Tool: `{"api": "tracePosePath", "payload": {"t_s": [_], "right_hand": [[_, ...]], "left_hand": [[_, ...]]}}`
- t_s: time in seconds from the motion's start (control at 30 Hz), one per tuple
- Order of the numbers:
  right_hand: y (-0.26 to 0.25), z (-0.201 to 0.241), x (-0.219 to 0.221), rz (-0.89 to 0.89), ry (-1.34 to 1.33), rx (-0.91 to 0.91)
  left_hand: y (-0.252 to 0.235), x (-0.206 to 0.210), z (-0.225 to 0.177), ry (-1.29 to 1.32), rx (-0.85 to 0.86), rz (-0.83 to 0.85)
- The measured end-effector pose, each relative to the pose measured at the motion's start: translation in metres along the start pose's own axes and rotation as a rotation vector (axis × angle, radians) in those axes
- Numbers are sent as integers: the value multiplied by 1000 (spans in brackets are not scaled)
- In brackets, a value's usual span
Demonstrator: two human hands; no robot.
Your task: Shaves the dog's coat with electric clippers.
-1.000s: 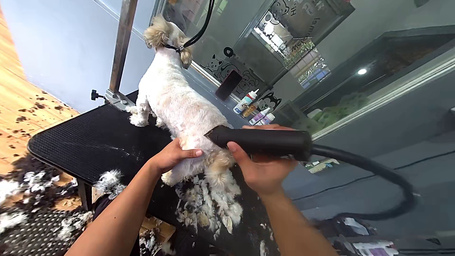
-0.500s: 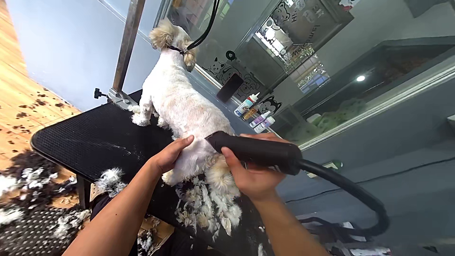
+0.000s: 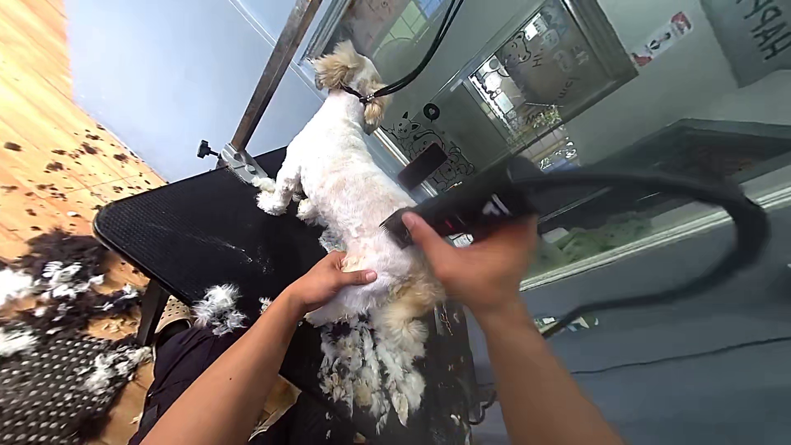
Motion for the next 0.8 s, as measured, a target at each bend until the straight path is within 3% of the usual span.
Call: {"api": "tracePosePath", "payload": {"t_s": [0.1,0.2,0.37,0.43,0.57,0.67,0.8], "right_hand": [[-2,-3,15,143,228,114],[27,9,33,279,281,175],[46,6,37,623,227,344],[33,16,26,542,133,262],[11,19,18,146,141,74],[30,12,30,135,263,109],[89,8,54,211,74,213]], "left_hand": [[0,-6,2,16,1,33],[2,-15,8,143,-4,81],[4,-12,4,319,-70,-93],[1,-8,-2,188,-78,-72],[0,-11,3,103,-40,-25],[5,-15,7,283,-82,-113],[1,-13,-3,309,-127,-146]]}}
Point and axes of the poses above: each hand's wrist, its own y-axis away from the middle knuckle, its own x-axis out of the palm, z = x × y, the point moved 3 cm from there along -y, towards the middle knuckle, and after that the axes turned 5 degrees about y, right-handed, at the moved point
